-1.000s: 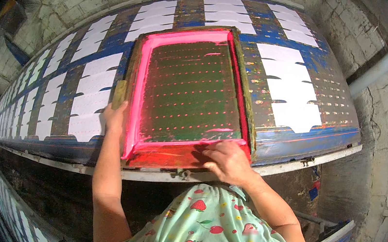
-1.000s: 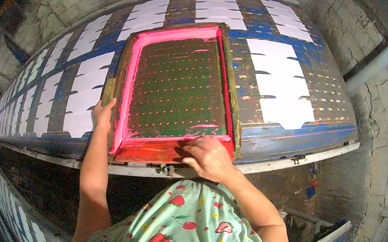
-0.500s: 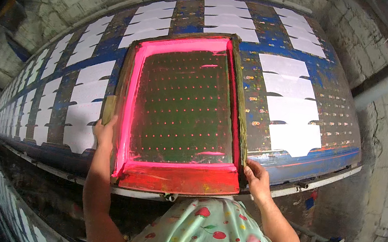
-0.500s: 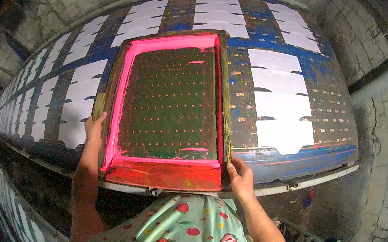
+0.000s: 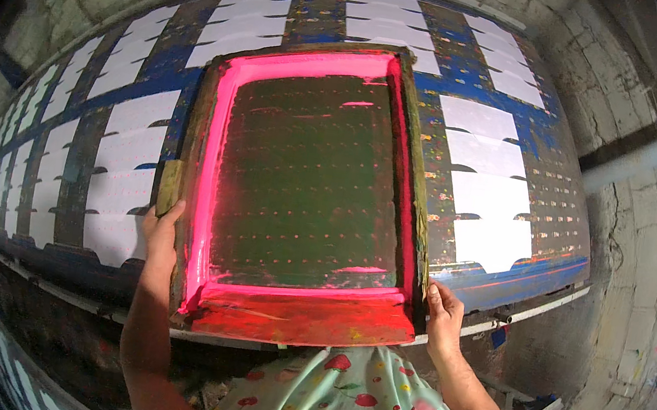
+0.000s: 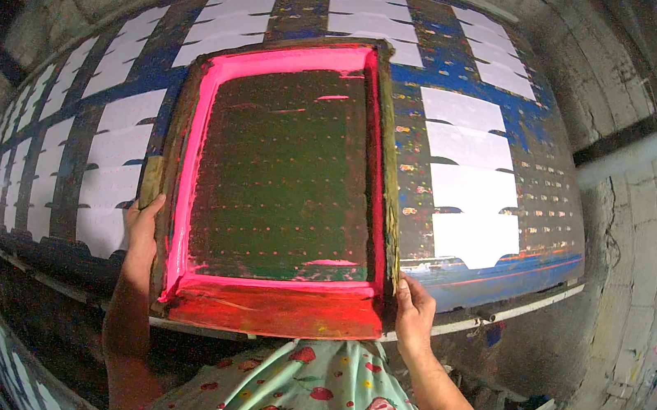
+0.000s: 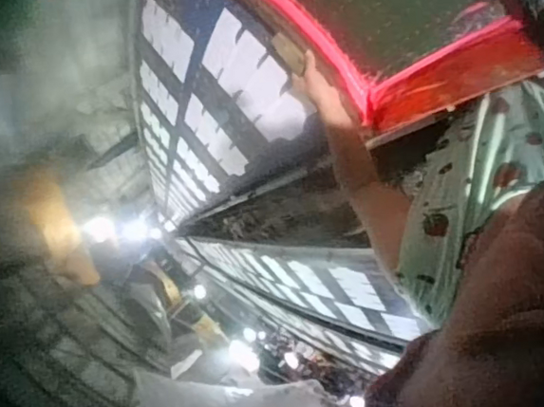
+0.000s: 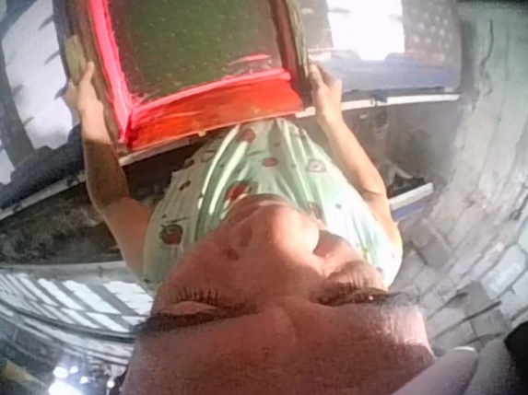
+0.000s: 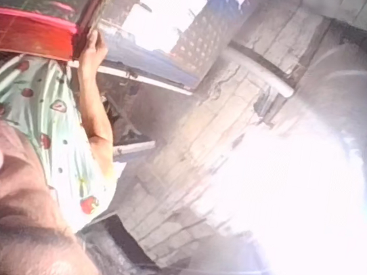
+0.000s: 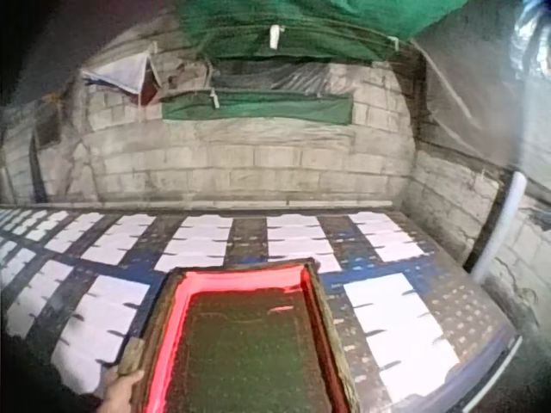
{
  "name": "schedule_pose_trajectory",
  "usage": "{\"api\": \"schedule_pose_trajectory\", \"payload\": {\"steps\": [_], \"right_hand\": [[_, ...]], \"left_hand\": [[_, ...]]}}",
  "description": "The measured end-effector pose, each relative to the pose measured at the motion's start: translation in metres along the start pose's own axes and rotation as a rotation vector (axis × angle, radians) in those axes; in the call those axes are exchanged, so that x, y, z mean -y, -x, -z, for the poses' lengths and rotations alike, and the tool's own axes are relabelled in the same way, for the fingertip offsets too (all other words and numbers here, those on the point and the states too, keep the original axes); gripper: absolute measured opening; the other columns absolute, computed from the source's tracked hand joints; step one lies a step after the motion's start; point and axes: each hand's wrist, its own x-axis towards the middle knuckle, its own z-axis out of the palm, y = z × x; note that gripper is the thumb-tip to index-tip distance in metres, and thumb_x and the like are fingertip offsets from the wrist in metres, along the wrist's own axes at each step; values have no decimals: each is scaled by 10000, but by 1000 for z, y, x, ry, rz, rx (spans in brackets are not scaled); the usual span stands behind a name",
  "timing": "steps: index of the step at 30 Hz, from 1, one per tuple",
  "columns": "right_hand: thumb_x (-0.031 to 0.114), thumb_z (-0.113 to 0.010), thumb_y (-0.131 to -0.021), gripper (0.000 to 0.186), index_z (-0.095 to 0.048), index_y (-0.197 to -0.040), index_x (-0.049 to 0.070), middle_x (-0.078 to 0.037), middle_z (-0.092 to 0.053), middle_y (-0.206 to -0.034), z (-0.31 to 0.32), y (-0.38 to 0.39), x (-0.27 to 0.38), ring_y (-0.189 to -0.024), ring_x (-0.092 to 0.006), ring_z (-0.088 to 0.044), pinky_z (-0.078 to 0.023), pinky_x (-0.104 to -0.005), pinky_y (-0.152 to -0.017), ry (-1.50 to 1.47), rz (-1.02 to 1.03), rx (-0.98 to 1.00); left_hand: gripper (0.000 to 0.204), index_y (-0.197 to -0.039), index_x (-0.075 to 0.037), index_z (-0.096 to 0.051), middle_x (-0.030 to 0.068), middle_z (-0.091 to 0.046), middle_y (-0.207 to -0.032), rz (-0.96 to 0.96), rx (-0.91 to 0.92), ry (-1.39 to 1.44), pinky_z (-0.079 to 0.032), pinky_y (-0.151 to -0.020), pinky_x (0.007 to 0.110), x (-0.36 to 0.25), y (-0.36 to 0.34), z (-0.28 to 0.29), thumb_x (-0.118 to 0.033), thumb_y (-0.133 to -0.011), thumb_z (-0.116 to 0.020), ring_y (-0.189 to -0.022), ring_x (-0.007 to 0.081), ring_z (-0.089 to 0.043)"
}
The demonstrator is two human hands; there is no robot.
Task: The person uses a squeegee to pull pink ink across a screen-printing frame placed over white paper sheets on a workbench. The person repeatedly repositions the frame and pulls the squeegee to transfer ink onto the paper.
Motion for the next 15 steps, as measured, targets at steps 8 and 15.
{"api": "schedule_pose_trajectory", "payload": {"steps": [8, 15], "right_hand": [[306, -675, -1140, 473, -692, -1404, -86, -32, -717, -1129, 36, -16, 16, -1021, -109, -608, -496, -270, -923, 224, 215, -53], [277, -647, -1127, 421, -726, -1381, -49, -204, -775, -1244, 135, -70, 32, -1163, -263, -716, -540, -393, -1051, 327, 204, -156]], "left_hand": [[319, -1285, 4, -758, 75, -778, -1210, 19, 6, 68, -557, -958, 359, -31, 26, -41, -82, -983, -820, -1062, 207, -730], [354, -1275, 31, -751, 102, -775, -1195, -86, -32, -25, -546, -964, 373, -32, 69, -154, -123, -967, -832, -1051, 227, -726]]}}
